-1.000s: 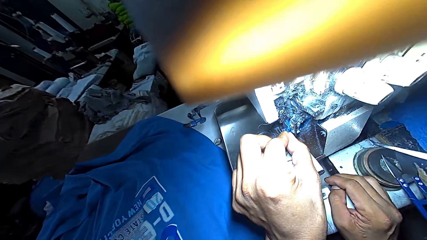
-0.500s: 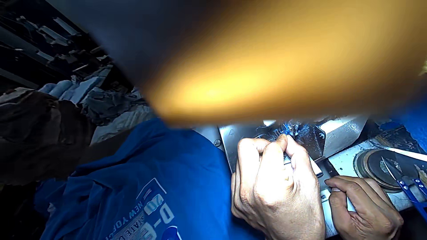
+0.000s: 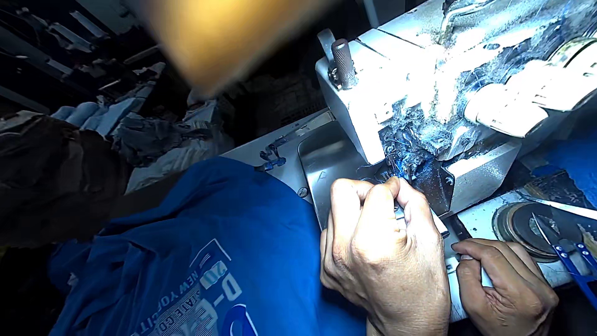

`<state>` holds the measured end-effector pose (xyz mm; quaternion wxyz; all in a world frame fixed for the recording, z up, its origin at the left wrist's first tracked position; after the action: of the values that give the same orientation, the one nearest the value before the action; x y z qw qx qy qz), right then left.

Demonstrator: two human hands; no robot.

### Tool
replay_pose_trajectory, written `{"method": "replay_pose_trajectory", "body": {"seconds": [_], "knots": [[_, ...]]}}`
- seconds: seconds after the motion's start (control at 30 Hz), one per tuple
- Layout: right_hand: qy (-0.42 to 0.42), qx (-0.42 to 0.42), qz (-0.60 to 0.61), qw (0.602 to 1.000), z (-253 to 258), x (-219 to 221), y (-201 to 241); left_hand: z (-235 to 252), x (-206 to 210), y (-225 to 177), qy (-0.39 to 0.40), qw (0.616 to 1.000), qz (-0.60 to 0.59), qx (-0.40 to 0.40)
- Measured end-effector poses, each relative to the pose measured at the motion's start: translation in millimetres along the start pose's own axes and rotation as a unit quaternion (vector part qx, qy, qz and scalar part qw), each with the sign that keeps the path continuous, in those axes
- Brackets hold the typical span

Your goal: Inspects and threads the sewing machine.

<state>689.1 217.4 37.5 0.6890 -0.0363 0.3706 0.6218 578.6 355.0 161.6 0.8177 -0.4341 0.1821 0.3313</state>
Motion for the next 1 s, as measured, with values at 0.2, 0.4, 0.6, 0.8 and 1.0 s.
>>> {"method": "replay_pose_trajectory", "body": {"seconds": [0.2,0.4,0.6,0.8,1.0], "knots": [[-0.003,0.003,0.001,1.000,-1,0,-1,-1,3,2,0.021,1.000,0.000,0.006],[-0.002,0.002,0.005,1.000,-1,0,-1,0,3,2,0.031,1.000,0.003,0.001],[-0.003,-0.001,0.001,1.000,1,0,0,-1,2,1,0.045,0.999,0.018,0.005],[-0.004,-0.004,0.005,1.000,1,-1,0,-19,-5,4,-0.028,0.997,0.067,0.025],[-0.011,-0.004,0.006,1.000,3,-3,2,5,3,-3,0.106,0.994,0.014,-0.008]]}}
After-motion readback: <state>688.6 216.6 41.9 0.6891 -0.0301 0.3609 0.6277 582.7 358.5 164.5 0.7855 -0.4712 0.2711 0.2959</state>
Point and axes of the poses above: each hand's wrist, its own z-axis towards the middle knuckle, its own x-axis out of the palm, y = z × x, the point moved 8 cm from there along z, towards the middle knuckle, and after that the axes turned 9 degrees about -x, right-handed, at the moved point
